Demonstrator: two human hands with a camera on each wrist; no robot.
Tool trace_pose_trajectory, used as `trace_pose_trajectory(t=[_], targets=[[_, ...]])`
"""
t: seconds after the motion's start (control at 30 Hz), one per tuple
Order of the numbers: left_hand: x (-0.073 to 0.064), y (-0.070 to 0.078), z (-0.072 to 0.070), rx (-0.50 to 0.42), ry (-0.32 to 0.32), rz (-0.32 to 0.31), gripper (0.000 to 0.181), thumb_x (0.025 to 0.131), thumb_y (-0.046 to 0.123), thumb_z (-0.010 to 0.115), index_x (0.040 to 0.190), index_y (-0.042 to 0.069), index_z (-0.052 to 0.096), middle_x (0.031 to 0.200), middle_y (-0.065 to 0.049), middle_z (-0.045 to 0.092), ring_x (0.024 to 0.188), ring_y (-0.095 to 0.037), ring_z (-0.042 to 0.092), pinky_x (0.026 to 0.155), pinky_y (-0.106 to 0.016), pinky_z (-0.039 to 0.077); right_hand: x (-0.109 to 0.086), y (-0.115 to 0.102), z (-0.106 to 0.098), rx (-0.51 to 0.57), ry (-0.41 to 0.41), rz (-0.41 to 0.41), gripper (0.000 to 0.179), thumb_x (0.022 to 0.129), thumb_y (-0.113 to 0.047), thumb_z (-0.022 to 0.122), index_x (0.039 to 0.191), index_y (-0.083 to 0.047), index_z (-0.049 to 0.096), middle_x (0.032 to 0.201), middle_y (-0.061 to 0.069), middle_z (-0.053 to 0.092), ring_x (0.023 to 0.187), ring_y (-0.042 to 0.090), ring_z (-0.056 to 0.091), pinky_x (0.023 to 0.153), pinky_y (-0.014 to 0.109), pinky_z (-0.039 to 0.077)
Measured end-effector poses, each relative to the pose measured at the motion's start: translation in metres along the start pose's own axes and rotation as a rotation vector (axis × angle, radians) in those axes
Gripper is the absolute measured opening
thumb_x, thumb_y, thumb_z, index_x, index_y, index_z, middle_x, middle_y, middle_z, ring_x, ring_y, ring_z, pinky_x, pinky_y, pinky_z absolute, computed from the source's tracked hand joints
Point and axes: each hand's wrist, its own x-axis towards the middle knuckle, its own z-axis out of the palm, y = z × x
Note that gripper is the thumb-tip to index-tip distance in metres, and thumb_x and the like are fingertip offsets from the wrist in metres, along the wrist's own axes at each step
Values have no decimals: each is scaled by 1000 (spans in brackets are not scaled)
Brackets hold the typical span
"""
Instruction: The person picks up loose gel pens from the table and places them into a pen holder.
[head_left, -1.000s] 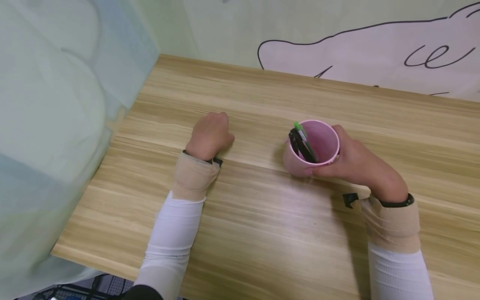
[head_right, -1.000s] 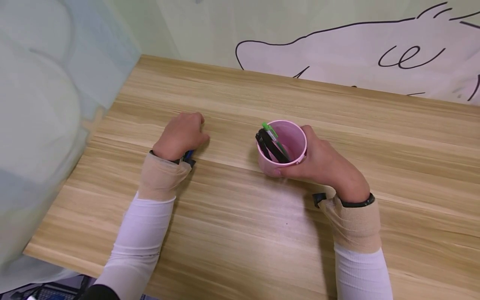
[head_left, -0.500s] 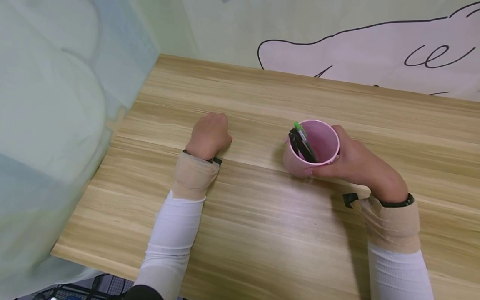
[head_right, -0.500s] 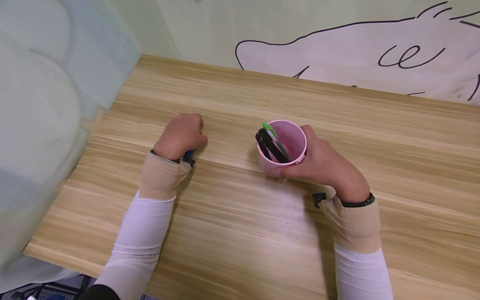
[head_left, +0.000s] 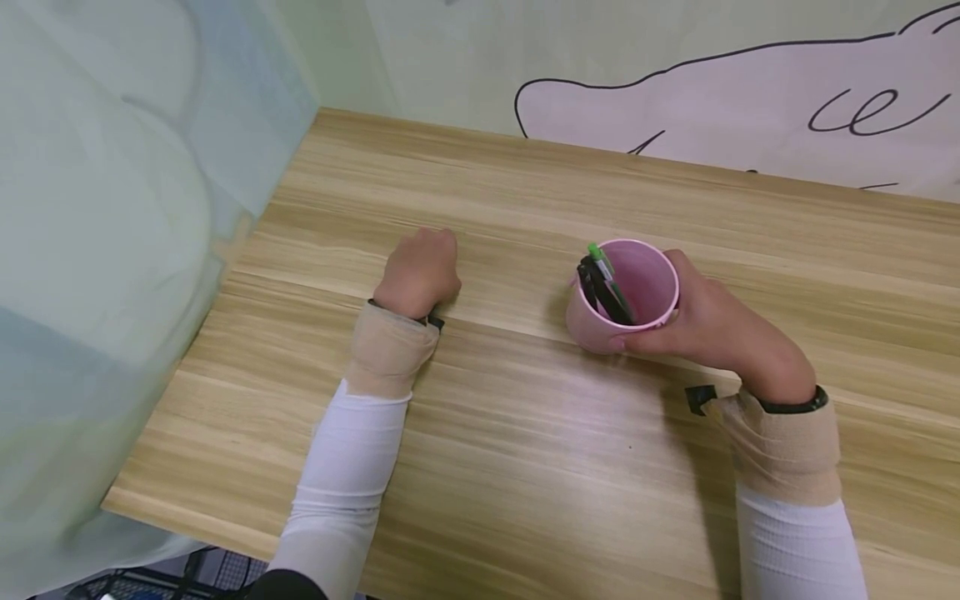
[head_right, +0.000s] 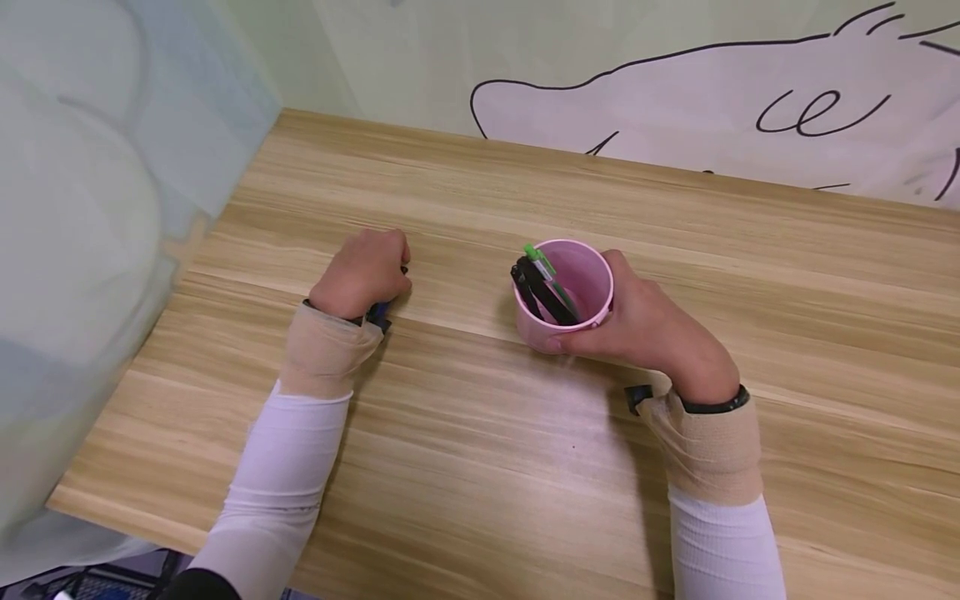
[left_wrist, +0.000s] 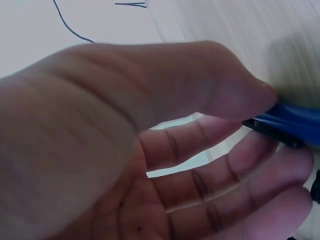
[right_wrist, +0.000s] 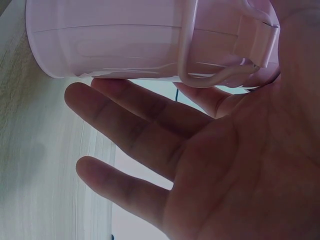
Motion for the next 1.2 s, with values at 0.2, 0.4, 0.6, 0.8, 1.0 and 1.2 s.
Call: trace_pose_trajectory(t=[0.2, 0.4, 0.6, 0.8, 1.0, 1.2], targets=[[1, 0, 0, -10, 9, 8, 18, 82, 0, 58, 71, 9, 46, 74, -7, 46, 65, -23, 45, 48, -32, 39, 0, 0, 0, 4, -5, -4, 93, 66, -17, 97, 145, -19, 49, 132, 0, 60, 118, 18, 57, 99, 29, 44], [1, 0, -1, -14, 18, 24, 27, 81, 4, 59, 63, 12, 41, 68, -4, 43, 60, -20, 42, 46, -31, 37, 0, 0, 1, 4, 9, 1, 94, 65, -18, 97, 146, -21, 48, 132, -1, 60, 117, 19, 57, 99, 28, 43], [-1, 1, -2, -61, 46, 86, 38, 77, 0, 57, 52, 15, 33, 53, 5, 24, 47, -9, 21, 41, -23, 21, 1, 1, 2, 12, 9, -10, 94, 65, -17, 97, 146, -20, 48, 131, -1, 60, 116, 20, 58, 98, 26, 43], [-2, 2, -3, -114, 92, 149, 36, 75, 0, 59, 56, 15, 32, 56, 5, 21, 50, -10, 19, 47, -23, 17, 2, 3, 2, 15, 4, -27, 94, 65, -16, 97, 146, -20, 49, 132, -1, 60, 117, 20, 57, 99, 27, 43], [-1, 4, -4, -131, 129, 170, 9, 73, 4, 58, 68, 10, 53, 69, 0, 44, 63, -16, 38, 57, -28, 31, 3, 4, 2, 20, -7, -42, 92, 66, -15, 97, 145, -18, 49, 131, 1, 61, 117, 19, 57, 99, 28, 43], [1, 5, -5, -158, 125, 170, 27, 79, 8, 62, 104, 4, 72, 106, -8, 67, 91, -23, 58, 82, -37, 49, 1, 6, 2, -10, 10, 4, 93, 66, -19, 97, 144, -15, 47, 131, 2, 60, 116, 20, 58, 97, 27, 44]])
